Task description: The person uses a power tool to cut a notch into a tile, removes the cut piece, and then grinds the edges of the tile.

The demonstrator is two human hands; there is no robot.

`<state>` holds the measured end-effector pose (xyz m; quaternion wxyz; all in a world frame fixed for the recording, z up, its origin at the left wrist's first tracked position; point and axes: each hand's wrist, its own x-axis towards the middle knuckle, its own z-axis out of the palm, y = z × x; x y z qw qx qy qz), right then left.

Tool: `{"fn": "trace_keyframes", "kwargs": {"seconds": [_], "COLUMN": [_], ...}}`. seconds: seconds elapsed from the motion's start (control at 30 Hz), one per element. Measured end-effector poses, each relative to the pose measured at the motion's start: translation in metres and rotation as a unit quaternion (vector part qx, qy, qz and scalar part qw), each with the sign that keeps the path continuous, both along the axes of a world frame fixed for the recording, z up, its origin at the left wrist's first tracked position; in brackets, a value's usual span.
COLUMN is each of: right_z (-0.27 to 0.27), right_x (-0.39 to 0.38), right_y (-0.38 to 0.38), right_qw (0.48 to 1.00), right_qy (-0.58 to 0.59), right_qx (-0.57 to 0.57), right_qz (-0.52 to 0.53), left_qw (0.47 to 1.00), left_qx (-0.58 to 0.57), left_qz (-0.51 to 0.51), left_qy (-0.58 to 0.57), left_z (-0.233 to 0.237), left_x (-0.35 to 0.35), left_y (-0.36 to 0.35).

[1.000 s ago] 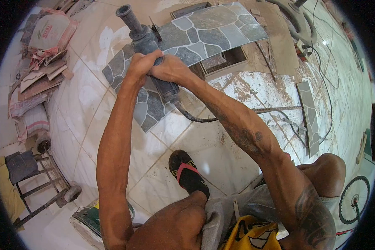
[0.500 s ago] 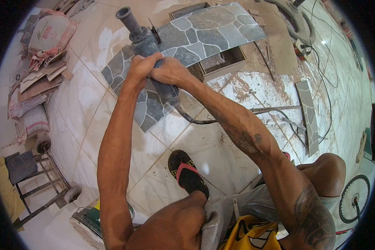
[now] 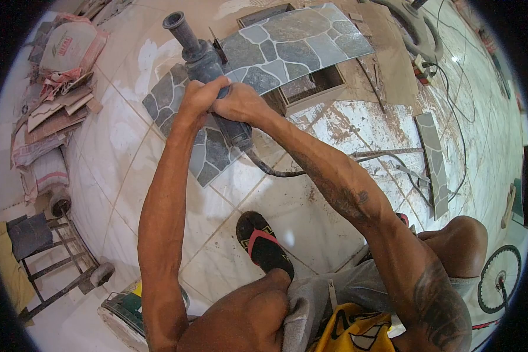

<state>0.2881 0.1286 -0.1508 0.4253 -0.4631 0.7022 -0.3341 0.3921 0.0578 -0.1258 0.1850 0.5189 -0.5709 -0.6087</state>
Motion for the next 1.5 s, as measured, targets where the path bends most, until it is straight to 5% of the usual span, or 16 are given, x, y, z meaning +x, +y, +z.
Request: {"fn": "trace_keyframes", "kwargs": {"seconds": [1.5], "right_z": [0.006], "right_x": [0.001], "right_y": [0.018], "right_qw": [1.000], "right_qy": [0.021], "right_qx": [0.013], "right_qz": [-0.004], "left_qw": [1.000], "left_qx": [0.015], "left_qz": [-0.023], "left_qy": [-0.006], "left_z": [-0.016], "left_x": [0.007], "left_y": [0.005]}}
